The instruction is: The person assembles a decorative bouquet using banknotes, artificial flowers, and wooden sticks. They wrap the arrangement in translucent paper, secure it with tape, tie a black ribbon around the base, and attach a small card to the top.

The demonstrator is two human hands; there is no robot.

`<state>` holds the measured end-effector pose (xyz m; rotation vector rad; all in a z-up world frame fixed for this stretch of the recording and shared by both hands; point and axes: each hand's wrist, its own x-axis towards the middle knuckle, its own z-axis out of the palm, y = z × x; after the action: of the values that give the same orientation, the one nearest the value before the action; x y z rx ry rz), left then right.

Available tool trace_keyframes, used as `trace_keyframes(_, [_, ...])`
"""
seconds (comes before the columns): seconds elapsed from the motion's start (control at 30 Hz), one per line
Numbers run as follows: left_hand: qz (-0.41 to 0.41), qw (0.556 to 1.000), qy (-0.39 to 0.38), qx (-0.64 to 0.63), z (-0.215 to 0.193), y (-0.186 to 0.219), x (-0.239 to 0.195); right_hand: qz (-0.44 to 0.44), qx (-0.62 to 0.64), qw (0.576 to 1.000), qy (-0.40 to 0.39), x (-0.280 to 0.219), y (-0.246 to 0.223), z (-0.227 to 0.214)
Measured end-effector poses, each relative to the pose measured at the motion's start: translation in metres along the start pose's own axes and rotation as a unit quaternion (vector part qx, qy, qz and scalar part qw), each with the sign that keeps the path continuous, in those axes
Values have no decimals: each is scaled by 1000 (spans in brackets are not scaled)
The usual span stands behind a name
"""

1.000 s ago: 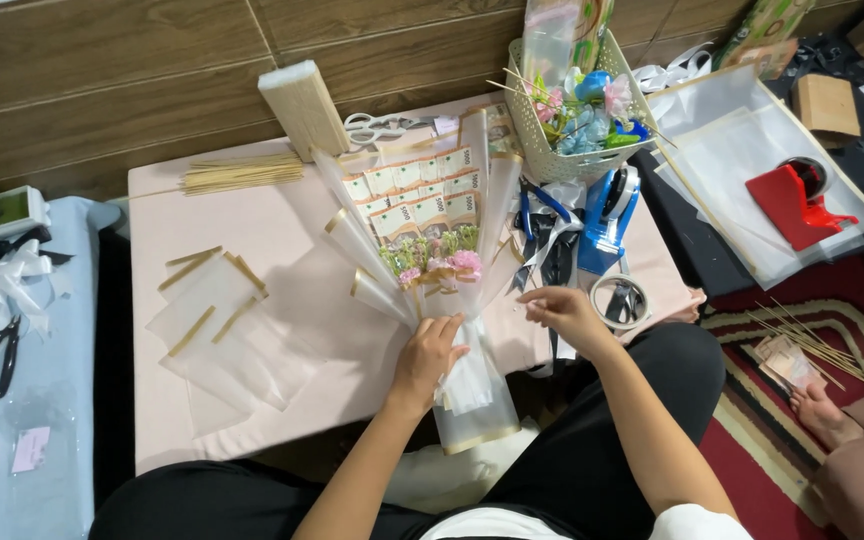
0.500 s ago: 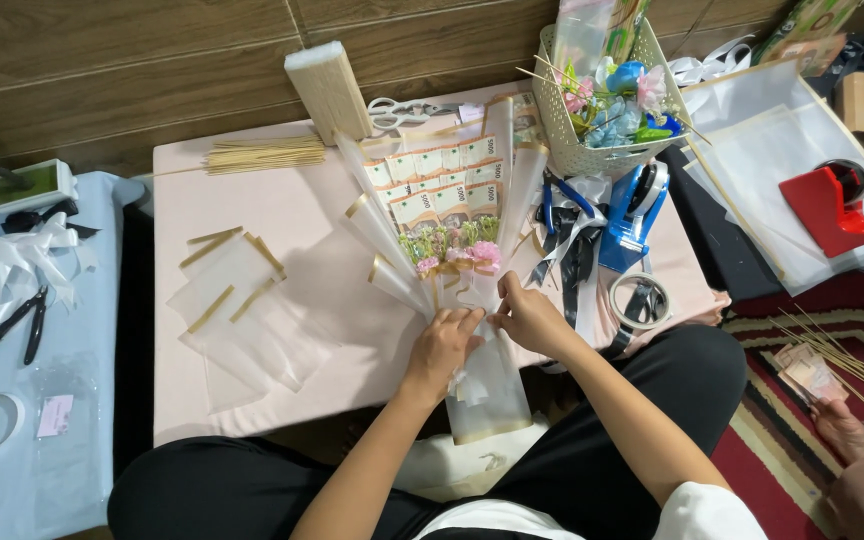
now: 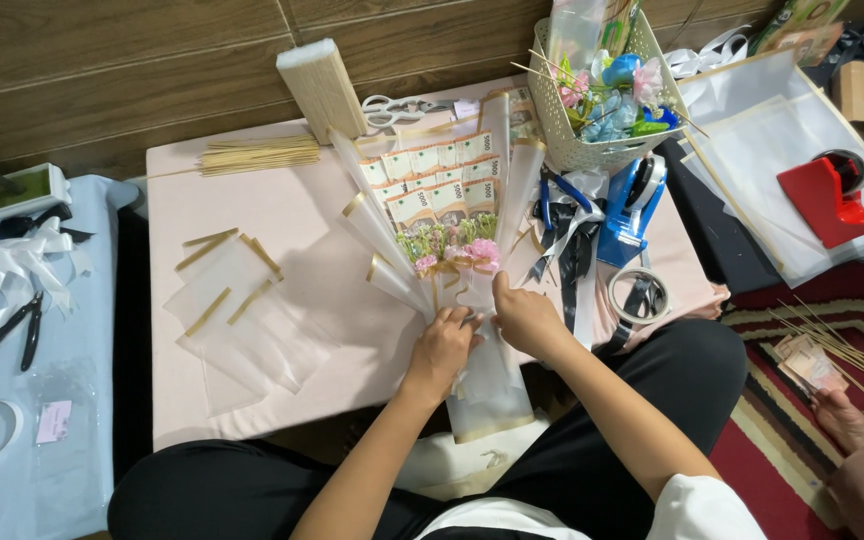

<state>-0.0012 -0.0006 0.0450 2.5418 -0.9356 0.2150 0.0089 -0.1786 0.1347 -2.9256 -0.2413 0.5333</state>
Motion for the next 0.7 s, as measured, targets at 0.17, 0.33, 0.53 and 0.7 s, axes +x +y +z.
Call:
trace_keyframes(0.17, [-2,1000,-4,-10,3,-1,0,17,-69,997,15,10,2,15])
trace_keyframes(0.33, [-3,1000,-9,-12,6,-3,-1,34,-50,998,20,-2,13,15])
trace_keyframes(0.53, [12,1000,19,21,17,-8,-3,27,52,982,182,-18,36,50])
trace_keyframes(0.7, [21,999,30,31,22,-10,-4,122,153,971,140,-15,41,62])
